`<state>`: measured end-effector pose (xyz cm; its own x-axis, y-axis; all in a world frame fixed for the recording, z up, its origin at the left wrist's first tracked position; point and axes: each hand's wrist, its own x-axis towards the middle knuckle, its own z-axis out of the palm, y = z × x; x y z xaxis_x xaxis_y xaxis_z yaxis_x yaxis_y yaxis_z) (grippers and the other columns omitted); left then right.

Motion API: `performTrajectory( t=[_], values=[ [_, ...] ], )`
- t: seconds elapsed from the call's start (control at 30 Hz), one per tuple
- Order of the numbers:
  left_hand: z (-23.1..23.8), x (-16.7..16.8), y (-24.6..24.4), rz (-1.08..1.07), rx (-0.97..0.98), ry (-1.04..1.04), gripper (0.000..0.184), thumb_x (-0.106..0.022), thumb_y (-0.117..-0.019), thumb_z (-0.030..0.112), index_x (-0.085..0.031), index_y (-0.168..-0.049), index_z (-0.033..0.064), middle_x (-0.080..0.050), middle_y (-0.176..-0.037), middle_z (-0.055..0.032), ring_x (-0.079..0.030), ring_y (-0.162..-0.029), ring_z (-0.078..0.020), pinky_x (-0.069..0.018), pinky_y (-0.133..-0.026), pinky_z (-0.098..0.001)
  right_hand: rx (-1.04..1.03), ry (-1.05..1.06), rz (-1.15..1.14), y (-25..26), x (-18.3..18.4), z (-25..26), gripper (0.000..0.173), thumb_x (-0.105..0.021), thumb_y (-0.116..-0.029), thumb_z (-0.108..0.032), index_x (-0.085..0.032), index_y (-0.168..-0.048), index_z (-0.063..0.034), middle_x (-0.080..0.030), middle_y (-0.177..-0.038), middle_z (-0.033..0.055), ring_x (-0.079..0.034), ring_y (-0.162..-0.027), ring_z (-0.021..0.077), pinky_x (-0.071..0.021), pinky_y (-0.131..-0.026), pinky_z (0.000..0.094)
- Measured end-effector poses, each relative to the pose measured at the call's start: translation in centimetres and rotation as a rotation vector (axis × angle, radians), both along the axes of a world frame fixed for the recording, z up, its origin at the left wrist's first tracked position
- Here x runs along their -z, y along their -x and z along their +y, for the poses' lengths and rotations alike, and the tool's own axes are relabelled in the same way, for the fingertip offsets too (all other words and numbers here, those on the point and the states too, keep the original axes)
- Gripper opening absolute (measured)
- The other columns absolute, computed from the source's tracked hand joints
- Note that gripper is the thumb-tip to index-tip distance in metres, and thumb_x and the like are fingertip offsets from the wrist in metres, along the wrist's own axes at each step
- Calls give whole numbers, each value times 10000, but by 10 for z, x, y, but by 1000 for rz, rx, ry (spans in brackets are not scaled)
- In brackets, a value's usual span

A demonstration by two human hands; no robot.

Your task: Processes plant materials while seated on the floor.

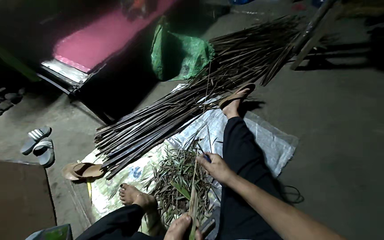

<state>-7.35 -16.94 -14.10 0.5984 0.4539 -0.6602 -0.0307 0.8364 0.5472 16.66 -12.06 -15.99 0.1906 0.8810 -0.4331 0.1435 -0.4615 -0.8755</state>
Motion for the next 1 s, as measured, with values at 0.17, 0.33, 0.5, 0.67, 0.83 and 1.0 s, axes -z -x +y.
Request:
performTrajectory(
  t=[0.17, 0.33, 0.5, 0.67, 0.83, 1.0],
  values=[
    [3, 6, -9, 132, -137, 4, 383, -218, -1110, 150, -556, -964, 45, -573, -576, 1, -510, -404, -29, -429, -373, -156, -464, -6, -269, 24, 17, -42, 284, -520, -1015, -105, -681, -1213, 21, -706, -993, 219, -687, -914, 354, -541, -845, 553],
    [1, 12, -16, 94, -136, 10, 369, -277, -1085, 125, -589, -894, 79, -542, -543, 27, -469, -383, -13, -391, -359, -144, -668, -392, -496, 46, 25, -65, 83, -681, -799, -3, -690, -859, 54, -680, -796, 209, -704, -757, 381, -556, -654, 546],
    [1, 13, -16, 49, -125, 69, 380, -211, -1094, 141, -530, -892, 100, -500, -529, 53, -436, -368, 8, -368, -353, -124, -673, -279, -609, 36, 34, -55, 118, -666, -825, -18, -687, -918, 51, -703, -888, 218, -716, -838, 394, -554, -698, 562],
    [-1, 13, -16, 60, -93, 96, 376, -207, -1110, 164, -516, -912, 83, -487, -525, 41, -437, -364, -1, -373, -352, -128, -649, -45, -656, 20, 41, -44, 266, -610, -901, -45, -708, -1141, 16, -721, -1048, 229, -711, -972, 414, -547, -809, 588],
    [0, 12, -15, 71, -84, 85, 392, -209, -1120, 176, -531, -922, 70, -520, -552, 28, -461, -386, -7, -390, -364, -137, -664, 66, -696, 19, 32, -34, 276, -598, -930, -73, -694, -1175, 11, -711, -1107, 237, -698, -1025, 417, -534, -840, 599],
    [-3, 9, -15, 139, -69, 117, 438, -218, -1140, 218, -530, -869, 72, -536, -550, 15, -485, -394, -27, -418, -379, -153, -593, 236, -689, 10, 33, -24, 311, -549, -979, -97, -674, -1253, -19, -699, -1206, 226, -672, -1131, 405, -509, -929, 603]
  ],
)
